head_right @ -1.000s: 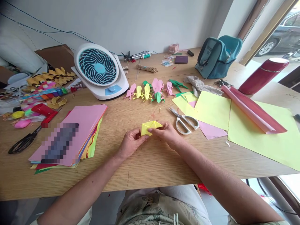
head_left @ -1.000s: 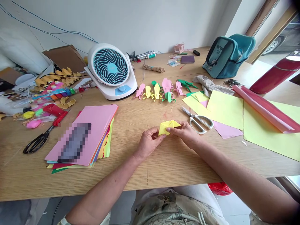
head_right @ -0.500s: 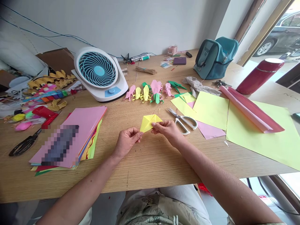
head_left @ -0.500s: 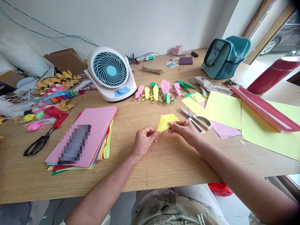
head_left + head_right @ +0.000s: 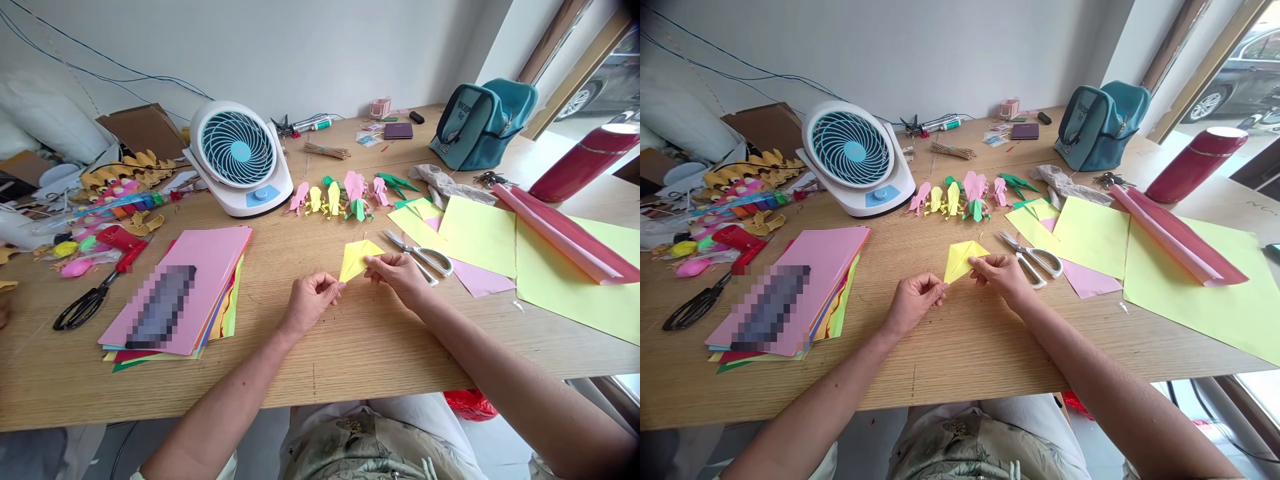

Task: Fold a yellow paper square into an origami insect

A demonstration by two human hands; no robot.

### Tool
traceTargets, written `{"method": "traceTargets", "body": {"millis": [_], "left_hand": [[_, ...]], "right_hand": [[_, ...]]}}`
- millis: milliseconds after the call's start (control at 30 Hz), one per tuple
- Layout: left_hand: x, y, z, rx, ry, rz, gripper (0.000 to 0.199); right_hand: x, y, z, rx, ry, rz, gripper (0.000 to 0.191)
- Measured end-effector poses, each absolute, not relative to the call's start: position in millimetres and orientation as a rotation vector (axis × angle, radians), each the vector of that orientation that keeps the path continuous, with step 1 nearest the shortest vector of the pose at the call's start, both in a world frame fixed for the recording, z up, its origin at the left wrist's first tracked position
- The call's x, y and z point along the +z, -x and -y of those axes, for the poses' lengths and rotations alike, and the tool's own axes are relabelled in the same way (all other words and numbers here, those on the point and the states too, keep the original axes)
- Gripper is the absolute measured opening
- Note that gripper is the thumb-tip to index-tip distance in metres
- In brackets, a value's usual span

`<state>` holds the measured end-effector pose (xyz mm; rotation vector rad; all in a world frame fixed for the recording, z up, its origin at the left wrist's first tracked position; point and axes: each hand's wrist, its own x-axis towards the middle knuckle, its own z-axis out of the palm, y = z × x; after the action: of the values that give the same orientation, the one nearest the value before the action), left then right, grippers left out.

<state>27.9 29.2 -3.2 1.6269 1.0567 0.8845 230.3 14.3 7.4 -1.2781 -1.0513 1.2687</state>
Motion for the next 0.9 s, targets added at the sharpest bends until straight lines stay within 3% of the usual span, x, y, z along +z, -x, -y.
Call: {"method": "traceTargets", "body": {"millis": [267, 367, 533, 900], "left_hand": [[3.3, -22.1, -28.6, 0.813, -1.622, -0.901, 0.036], [3.9, -20.6, -29.5, 0.924, -1.613, -0.874, 0.029], [6.8, -19.6, -29.6, 1.095, -1.933, -0.919, 0.037], [14.8, -17.7, -28.5, 0.987, -2.411, -0.716, 0.047]], "right_hand": [[7.9, -234.0, -13.4, 1.233, 1.262, 1.076, 0.044], [9.2, -233.0, -11.8, 1.358, 1.224, 1.046, 0.044], [10.7, -230.0, -9.6, 1.513, 1.196, 1.098, 0.043], [8.0, -234.5, -10.5, 1.504, 1.186, 1.27, 0.045]]}}
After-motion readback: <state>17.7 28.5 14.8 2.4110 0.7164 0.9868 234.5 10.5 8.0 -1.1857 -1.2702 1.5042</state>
